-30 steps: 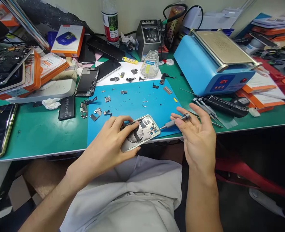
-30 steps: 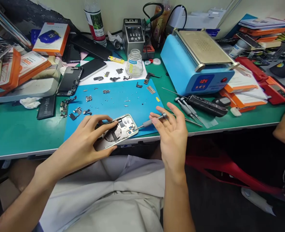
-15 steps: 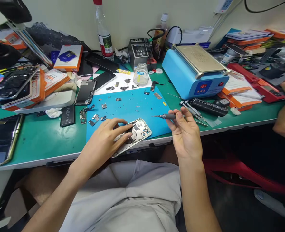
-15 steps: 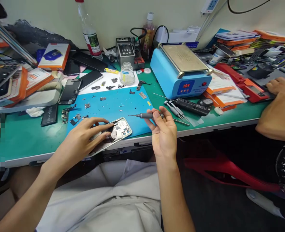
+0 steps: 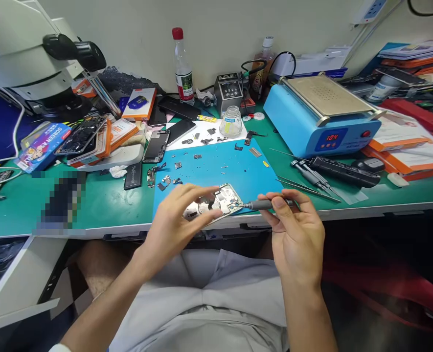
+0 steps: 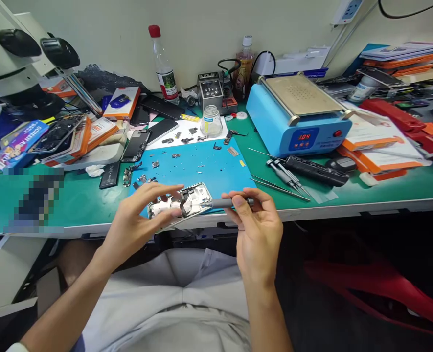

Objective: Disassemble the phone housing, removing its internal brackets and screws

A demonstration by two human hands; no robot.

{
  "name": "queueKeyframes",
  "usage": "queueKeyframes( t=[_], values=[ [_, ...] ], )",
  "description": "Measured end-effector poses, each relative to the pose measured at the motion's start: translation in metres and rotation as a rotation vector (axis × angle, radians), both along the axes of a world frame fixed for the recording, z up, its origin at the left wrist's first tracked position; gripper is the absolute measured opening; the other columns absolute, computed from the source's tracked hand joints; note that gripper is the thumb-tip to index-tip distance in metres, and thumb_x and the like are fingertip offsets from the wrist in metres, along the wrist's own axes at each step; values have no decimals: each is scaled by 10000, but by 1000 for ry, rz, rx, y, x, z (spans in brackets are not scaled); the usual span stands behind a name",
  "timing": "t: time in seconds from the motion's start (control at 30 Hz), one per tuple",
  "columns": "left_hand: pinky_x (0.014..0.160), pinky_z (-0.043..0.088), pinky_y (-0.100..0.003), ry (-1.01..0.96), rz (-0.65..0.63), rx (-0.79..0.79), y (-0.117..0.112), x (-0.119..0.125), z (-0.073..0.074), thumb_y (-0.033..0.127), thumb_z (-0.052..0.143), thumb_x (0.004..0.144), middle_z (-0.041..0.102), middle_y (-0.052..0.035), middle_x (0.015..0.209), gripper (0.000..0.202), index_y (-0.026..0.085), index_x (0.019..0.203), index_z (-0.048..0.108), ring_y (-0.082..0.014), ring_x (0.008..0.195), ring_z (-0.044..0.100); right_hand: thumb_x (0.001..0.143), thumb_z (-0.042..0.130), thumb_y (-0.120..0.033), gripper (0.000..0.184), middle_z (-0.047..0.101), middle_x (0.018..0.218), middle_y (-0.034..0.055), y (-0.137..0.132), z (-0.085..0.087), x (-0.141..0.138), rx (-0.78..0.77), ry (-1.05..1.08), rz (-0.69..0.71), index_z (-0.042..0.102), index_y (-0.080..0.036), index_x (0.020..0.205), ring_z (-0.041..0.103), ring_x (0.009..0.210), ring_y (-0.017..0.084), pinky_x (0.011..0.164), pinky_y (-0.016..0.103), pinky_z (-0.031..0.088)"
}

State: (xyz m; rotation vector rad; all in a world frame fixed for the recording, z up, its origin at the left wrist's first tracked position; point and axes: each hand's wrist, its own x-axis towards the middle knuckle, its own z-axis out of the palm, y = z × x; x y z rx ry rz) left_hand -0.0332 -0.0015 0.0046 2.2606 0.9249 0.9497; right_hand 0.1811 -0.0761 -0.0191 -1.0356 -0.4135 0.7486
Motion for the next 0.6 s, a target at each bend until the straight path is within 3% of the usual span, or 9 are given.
queueKeyframes(
  t=[0.1,0.23,0.4,0.53,0.6],
  values=[
    [752,589,-281,-115,-111,-147,-17,7,4,312,796,1031,855,-5,1080,382,261,1405,737,-142,829,717,757,1009,-364,393,813,903,-7,-8,5,-14,-1,-54,-4,737,-234,1009,839,874,183,704,239,687],
    [793,606,-290,-221,-51,-157,-31,11,4,251,780,1038,879,1,1022,138,263,1157,850,-160,859,791,774,996,-361,361,816,903,0,-13,9,-22,1,-81,3,745,-232,1000,843,878,211,697,277,701],
    [825,632,-277,-320,-19,-118,-40,13,-2,171,788,1019,883,18,1022,228,313,1181,862,-167,911,835,817,971,-388,330,823,933,-8,-16,8,-35,42,19,15,740,-251,1011,833,880,170,748,250,687],
    [856,634,-287,-382,8,-53,-50,12,-7,112,793,998,884,19,1055,338,346,1235,854,-174,930,835,1026,738,-514,370,807,1020,34,-26,4,-60,37,5,10,693,-327,1341,809,881,183,773,327,704],
    [857,639,-288,-422,26,-100,-55,10,-8,111,802,990,885,24,1054,338,362,1207,868,-181,924,838,1053,698,-473,484,774,1042,32,-34,4,-72,45,-80,-30,595,-395,1519,774,772,175,726,347,705]
  ],
)
